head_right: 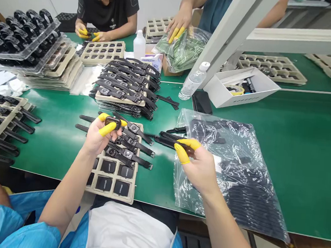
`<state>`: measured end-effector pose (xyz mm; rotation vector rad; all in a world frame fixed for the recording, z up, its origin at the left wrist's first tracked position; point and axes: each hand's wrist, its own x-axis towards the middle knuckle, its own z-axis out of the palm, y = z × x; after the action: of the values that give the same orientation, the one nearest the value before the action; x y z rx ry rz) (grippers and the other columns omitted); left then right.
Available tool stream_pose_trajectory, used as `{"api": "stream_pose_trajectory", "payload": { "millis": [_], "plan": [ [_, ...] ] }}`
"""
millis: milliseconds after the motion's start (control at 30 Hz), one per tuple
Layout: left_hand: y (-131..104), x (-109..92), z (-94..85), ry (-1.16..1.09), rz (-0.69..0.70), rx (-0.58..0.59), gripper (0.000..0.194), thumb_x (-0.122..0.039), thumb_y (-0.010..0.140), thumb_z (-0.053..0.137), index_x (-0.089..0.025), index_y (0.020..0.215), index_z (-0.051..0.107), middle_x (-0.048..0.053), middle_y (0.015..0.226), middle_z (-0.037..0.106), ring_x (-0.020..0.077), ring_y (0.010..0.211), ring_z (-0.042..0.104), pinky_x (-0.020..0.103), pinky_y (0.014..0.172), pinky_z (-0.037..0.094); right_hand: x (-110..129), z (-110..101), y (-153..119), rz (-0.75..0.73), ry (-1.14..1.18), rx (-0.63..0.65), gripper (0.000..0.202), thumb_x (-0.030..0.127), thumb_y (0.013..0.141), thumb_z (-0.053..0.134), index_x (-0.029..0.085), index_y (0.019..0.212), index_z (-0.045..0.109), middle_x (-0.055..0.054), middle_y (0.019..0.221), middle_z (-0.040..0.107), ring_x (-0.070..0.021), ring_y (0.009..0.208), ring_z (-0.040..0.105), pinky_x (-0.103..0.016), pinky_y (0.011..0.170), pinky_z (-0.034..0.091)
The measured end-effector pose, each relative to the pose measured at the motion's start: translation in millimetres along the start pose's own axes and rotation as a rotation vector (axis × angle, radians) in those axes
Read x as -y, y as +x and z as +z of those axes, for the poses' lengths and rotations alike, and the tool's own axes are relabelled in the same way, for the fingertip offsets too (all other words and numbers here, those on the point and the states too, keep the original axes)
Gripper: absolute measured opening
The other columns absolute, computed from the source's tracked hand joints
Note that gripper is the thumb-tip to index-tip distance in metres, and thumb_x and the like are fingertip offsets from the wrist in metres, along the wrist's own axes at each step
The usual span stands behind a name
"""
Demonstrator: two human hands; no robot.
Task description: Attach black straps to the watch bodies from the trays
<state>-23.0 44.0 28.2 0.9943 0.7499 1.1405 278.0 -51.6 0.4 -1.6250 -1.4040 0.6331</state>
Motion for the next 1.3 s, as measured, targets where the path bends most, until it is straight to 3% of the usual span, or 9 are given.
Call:
{"api": "stream_pose_trajectory", "payload": {
  "millis": [67, 167, 233, 300, 400, 533, 700, 1067, 1300],
  "plan": [
    [8, 4, 5.4, 0.028, 0.004, 0.015, 0.049, -0.045, 0.080, 0.089, -0.021, 0.097, 0.050, 0.001, 0.083, 0.075, 0.0086, 0.057, 0.062, 0.015, 0.043, 0.041, 25, 14, 12, -0.057, 0.203, -0.059, 0.031, 0.058, 0.092, 0.069, 0.027, 0.093, 0.063, -0.009, 0.097, 0.067, -0.0285, 0.086, 0.068, -0.045, 0.073, 0.061],
    [14, 18, 8.2, 0.121, 0.018, 0.055, 0.050, -0.051, 0.085, 0.084, -0.022, 0.103, 0.048, 0.001, 0.086, 0.074, 0.0100, 0.062, 0.064, 0.015, 0.045, 0.044, 49, 50, 25, 0.029, 0.604, 0.144, 0.035, 0.063, 0.096, 0.065, 0.028, 0.097, 0.059, -0.005, 0.090, 0.070, -0.0230, 0.073, 0.068, -0.038, 0.062, 0.060],
    [14, 30, 6.4, 0.176, 0.029, 0.097, 0.047, -0.054, 0.090, 0.077, -0.022, 0.106, 0.047, 0.006, 0.100, 0.075, 0.0149, 0.077, 0.072, 0.020, 0.054, 0.055, 51, 77, 27, 0.131, 0.795, 0.321, 0.040, 0.067, 0.096, 0.063, 0.028, 0.098, 0.055, 0.003, 0.067, 0.064, -0.0156, 0.046, 0.054, -0.029, 0.044, 0.047],
    [11, 41, 2.3, 0.243, 0.039, 0.148, 0.038, -0.051, 0.097, 0.069, -0.022, 0.111, 0.049, 0.010, 0.113, 0.074, 0.0187, 0.090, 0.075, 0.026, 0.063, 0.061, 45, 100, 24, 0.213, 0.892, 0.438, 0.041, 0.066, 0.095, 0.066, 0.026, 0.097, 0.054, 0.008, 0.057, 0.057, -0.0110, 0.038, 0.042, -0.023, 0.039, 0.036],
    [8, 50, -5.5, 0.512, 0.111, 0.225, 0.026, -0.032, 0.102, 0.059, -0.020, 0.125, 0.058, 0.013, 0.126, 0.072, 0.0219, 0.105, 0.074, 0.032, 0.080, 0.064, 31, 116, 14, 0.269, 0.951, 0.591, 0.040, 0.060, 0.094, 0.071, 0.024, 0.098, 0.055, 0.006, 0.064, 0.061, -0.0110, 0.043, 0.047, -0.024, 0.042, 0.040],
    [6, 52, -13.5, 0.914, 0.330, 0.391, 0.048, -0.008, 0.094, 0.051, -0.022, 0.139, 0.061, 0.011, 0.135, 0.069, 0.0259, 0.130, 0.064, 0.045, 0.113, 0.053, 24, 116, 8, 0.252, 0.932, 0.706, 0.038, 0.058, 0.096, 0.069, 0.021, 0.096, 0.058, 0.003, 0.064, 0.064, -0.0120, 0.046, 0.052, -0.025, 0.046, 0.043],
    [6, 50, -16.8, 1.094, 0.427, 0.488, 0.051, -0.009, 0.096, 0.047, -0.021, 0.145, 0.057, 0.013, 0.136, 0.065, 0.0263, 0.131, 0.062, 0.045, 0.111, 0.055, 24, 114, 12, 0.292, 0.931, 0.670, 0.040, 0.058, 0.094, 0.071, 0.021, 0.091, 0.058, 0.004, 0.059, 0.064, -0.0119, 0.044, 0.049, -0.025, 0.047, 0.038],
    [5, 55, -14.7, 1.077, 0.464, 0.466, 0.053, -0.007, 0.097, 0.043, -0.022, 0.147, 0.053, 0.012, 0.136, 0.063, 0.0259, 0.131, 0.061, 0.043, 0.111, 0.054, 29, 115, 12, 0.425, 1.086, 0.609, 0.038, 0.055, 0.089, 0.076, 0.021, 0.092, 0.059, 0.006, 0.053, 0.059, -0.0095, 0.038, 0.039, -0.022, 0.040, 0.029],
    [3, 44, -13.8, 1.048, 0.406, 0.551, 0.052, -0.020, 0.104, 0.042, -0.022, 0.156, 0.044, 0.015, 0.137, 0.057, 0.0282, 0.130, 0.057, 0.047, 0.114, 0.050, 26, 113, 14, 0.543, 1.173, 0.590, 0.039, 0.052, 0.086, 0.081, 0.021, 0.089, 0.057, 0.007, 0.050, 0.058, -0.0073, 0.035, 0.034, -0.019, 0.036, 0.025]
  ]
}}
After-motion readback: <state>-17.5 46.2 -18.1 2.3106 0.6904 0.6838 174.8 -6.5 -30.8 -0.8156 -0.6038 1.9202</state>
